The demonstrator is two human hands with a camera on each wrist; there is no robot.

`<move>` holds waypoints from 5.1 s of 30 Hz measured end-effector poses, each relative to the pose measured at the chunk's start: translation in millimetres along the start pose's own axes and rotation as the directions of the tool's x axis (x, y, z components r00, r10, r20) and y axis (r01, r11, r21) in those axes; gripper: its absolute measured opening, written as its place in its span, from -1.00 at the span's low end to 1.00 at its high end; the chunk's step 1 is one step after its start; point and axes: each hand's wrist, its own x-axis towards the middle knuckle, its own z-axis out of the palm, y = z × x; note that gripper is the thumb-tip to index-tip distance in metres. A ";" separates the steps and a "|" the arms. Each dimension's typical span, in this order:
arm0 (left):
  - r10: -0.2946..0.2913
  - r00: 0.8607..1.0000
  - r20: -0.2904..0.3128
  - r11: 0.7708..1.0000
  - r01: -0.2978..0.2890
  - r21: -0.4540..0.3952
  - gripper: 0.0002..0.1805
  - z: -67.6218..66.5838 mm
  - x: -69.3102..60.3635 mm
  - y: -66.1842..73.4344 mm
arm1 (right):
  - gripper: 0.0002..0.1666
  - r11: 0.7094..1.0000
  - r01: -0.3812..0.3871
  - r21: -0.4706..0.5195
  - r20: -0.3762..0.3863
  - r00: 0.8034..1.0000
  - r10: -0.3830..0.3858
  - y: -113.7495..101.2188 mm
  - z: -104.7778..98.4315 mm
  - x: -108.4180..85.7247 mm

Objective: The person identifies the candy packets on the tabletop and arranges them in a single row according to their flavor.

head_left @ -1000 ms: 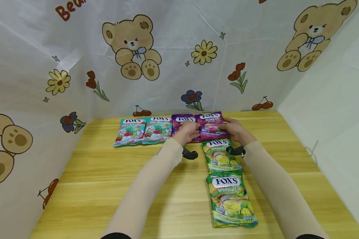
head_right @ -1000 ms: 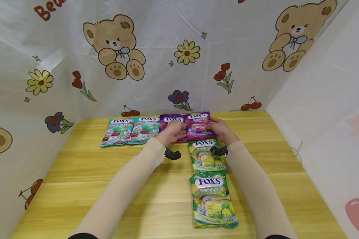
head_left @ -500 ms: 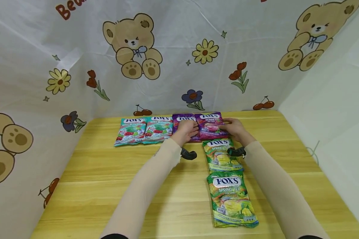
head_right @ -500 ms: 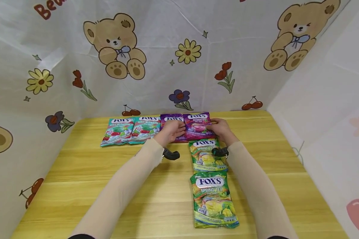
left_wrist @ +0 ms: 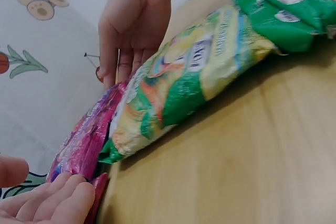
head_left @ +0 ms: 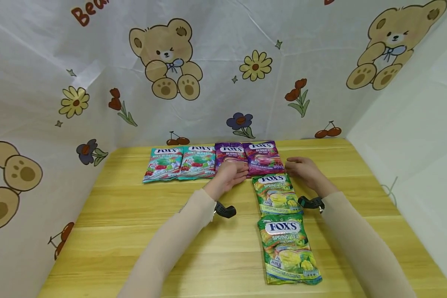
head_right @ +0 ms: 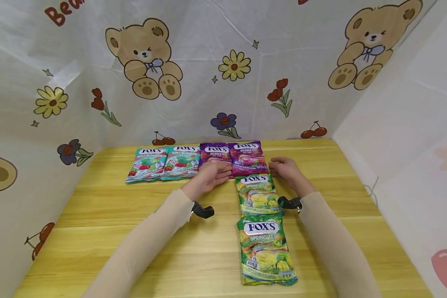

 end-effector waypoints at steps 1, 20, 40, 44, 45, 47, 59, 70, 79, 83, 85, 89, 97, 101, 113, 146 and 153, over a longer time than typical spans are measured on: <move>0.000 1.000 0.011 1.000 0.000 0.006 -0.56 -0.6 -2.2 -2.3 | -0.26 1.000 -0.001 -0.003 0.005 1.000 0.001 2.3 -2.2 -4.5; -0.108 0.987 0.119 0.994 0.109 0.002 -0.54 -13.7 -41.4 -44.4 | -0.25 0.975 -0.130 0.182 0.206 0.974 0.091 22.5 -21.2 -72.3; -0.128 0.975 0.179 0.991 0.134 -0.021 -0.49 11.2 -52.5 -60.9 | -0.26 0.946 -0.165 0.278 0.264 0.960 0.090 27.1 -15.9 -79.1; -0.114 0.978 0.175 0.993 0.119 -0.016 -0.51 15.9 -52.4 -61.4 | -0.27 0.952 -0.165 0.259 0.255 0.962 0.097 26.7 -14.2 -78.6; -0.111 0.978 0.176 0.993 0.115 -0.011 -0.52 17.3 -52.5 -61.3 | -0.27 0.953 -0.164 0.256 0.256 0.962 0.097 26.5 -13.7 -78.6; -0.102 0.979 0.179 0.995 0.103 0.005 -0.52 20.3 -52.5 -60.9 | -0.27 0.954 -0.166 0.250 0.258 0.961 0.099 25.8 -12.0 -78.3; -0.100 0.984 0.150 0.993 0.089 0.075 -0.53 33.1 -47.8 -60.7 | -0.20 0.970 -0.151 0.190 0.292 0.952 0.091 23.9 0.2 -72.5; -0.096 0.985 0.145 0.992 0.082 0.100 -0.37 34.8 -48.4 -62.4 | -0.16 0.979 -0.125 0.162 0.308 0.949 0.070 25.1 2.2 -73.0; -0.074 0.984 0.164 0.990 0.052 0.134 -0.34 34.4 -56.0 -60.0 | -0.15 0.980 -0.101 0.170 0.330 0.943 0.040 20.2 0.0 -79.2; -0.062 0.982 0.178 0.991 0.040 0.128 -0.31 34.6 -58.3 -58.3 | -0.12 0.981 -0.084 0.174 0.331 0.943 0.022 18.1 -1.1 -81.9; -0.058 0.981 0.185 0.992 0.036 0.119 -0.31 34.9 -59.0 -57.2 | -0.10 0.982 -0.074 0.174 0.332 0.943 0.012 17.2 -1.8 -83.7; -0.053 0.978 0.204 0.994 0.033 0.104 -0.32 36.0 -61.1 -54.2 | -0.08 0.981 -0.060 0.184 0.333 0.943 -0.004 15.7 -3.4 -88.2; -0.035 0.978 0.207 0.993 0.011 0.114 -0.36 44.0 -63.6 -48.4 | -0.04 0.975 -0.038 0.218 0.316 0.948 -0.033 14.0 -10.1 -96.0; -0.024 0.977 0.210 0.993 0.000 0.114 -0.37 49.4 -60.2 -47.2 | -0.03 0.971 -0.036 0.237 0.306 0.951 -0.040 14.8 -14.1 -97.0; 0.012 0.981 0.194 0.997 -0.028 0.076 -0.39 66.7 -43.4 -42.6 | 0.11 0.919 -0.027 0.394 0.304 0.947 -0.103 19.3 -19.7 -94.6; -0.041 0.997 0.072 0.970 0.057 -0.236 -0.65 122.1 25.2 -35.0 | 0.08 0.864 0.083 0.497 0.011 0.995 -0.103 31.2 -71.1 -11.2; -0.050 0.996 0.078 0.955 0.071 -0.289 -0.53 125.7 26.6 -34.0 | 0.09 0.924 0.030 0.381 -0.006 1.000 -0.030 24.6 -70.8 3.0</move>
